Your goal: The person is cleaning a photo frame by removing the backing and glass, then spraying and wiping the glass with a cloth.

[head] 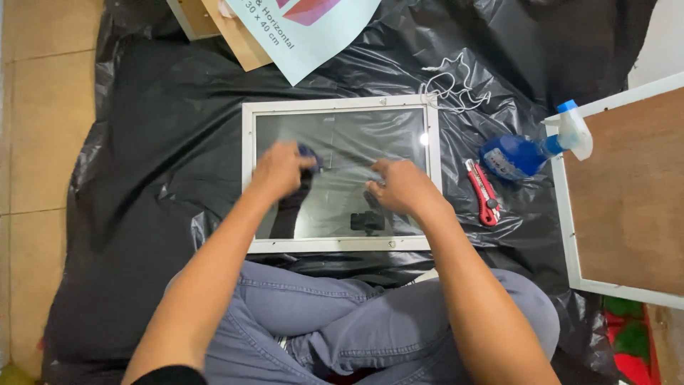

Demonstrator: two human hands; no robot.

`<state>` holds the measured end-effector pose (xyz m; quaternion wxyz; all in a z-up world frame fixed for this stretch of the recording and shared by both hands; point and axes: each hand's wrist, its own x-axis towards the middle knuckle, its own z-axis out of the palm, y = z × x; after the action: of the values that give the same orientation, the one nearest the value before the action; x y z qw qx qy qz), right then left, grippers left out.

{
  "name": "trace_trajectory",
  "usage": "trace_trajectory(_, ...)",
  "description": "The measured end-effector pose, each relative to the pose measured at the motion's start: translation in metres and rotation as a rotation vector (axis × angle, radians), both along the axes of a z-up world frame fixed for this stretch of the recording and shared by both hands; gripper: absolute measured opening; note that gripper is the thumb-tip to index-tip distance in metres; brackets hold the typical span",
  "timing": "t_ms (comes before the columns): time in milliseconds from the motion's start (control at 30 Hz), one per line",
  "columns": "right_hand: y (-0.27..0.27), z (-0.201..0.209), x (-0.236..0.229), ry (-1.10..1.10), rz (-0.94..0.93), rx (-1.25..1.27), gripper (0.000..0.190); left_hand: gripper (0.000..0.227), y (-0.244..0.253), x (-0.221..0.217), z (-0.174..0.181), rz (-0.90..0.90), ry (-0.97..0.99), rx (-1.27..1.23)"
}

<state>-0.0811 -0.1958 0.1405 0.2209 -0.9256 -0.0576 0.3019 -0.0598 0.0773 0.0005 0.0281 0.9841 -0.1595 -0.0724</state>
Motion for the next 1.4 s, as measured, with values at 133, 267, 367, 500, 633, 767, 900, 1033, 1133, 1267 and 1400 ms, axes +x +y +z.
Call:
trace_trajectory(133, 0.0, -0.004, 0.007, 0.005, -0.009, 0.042, 0.047, 0.034, -0.001, 0.059, 0.003, 0.282, 0.022, -0.169)
trace_trajectory(267, -0.001, -0.019, 0.007, -0.025, 0.046, -0.018, 0.045, 0.031, 0.001, 0.073, -0.014, 0.362, 0.044, -0.252)
trace_trajectory(367, 0.003, -0.012, 0.003, -0.042, 0.085, -0.028, 0.045, 0.033, -0.006, 0.042, 0.006, 0.319, 0.1, -0.192)
trace_trajectory(500, 0.002, -0.007, -0.006, -0.052, 0.084, -0.03, 0.048, 0.035, -0.008, -0.03, 0.023, 0.018, 0.2, -0.073)
trace_trajectory(633, 0.001, -0.014, -0.01, -0.05, 0.092, -0.072, 0.05, 0.039, 0.004, -0.083, 0.002, -0.074, 0.379, -0.09)
trace_trajectory(767, 0.007, -0.012, -0.009, -0.027, 0.107, -0.063, 0.05, 0.041, 0.007, -0.081, 0.009, -0.112, 0.405, -0.049)
trace_trajectory(900, 0.006, -0.008, -0.003, 0.015, 0.084, -0.069, 0.051, 0.045, 0.026, -0.011, -0.005, 0.018, 0.211, -0.096)
trace_trajectory(1033, 0.009, -0.006, 0.004, 0.037, 0.1, -0.1, 0.051, 0.038, 0.036, 0.04, -0.017, 0.257, 0.031, -0.196)
trace_trajectory(1133, 0.009, -0.004, 0.002, 0.029, 0.077, -0.119, 0.049, 0.034, 0.034, 0.047, -0.01, 0.276, -0.059, -0.217)
trace_trajectory(1267, 0.01, 0.0, -0.003, 0.024, 0.086, -0.109, 0.05, 0.028, 0.02, 0.008, 0.011, 0.235, 0.005, -0.192)
trace_trajectory(1400, 0.001, -0.029, -0.002, -0.015, 0.094, -0.094, 0.05, 0.029, 0.015, -0.058, 0.021, 0.053, 0.174, -0.143)
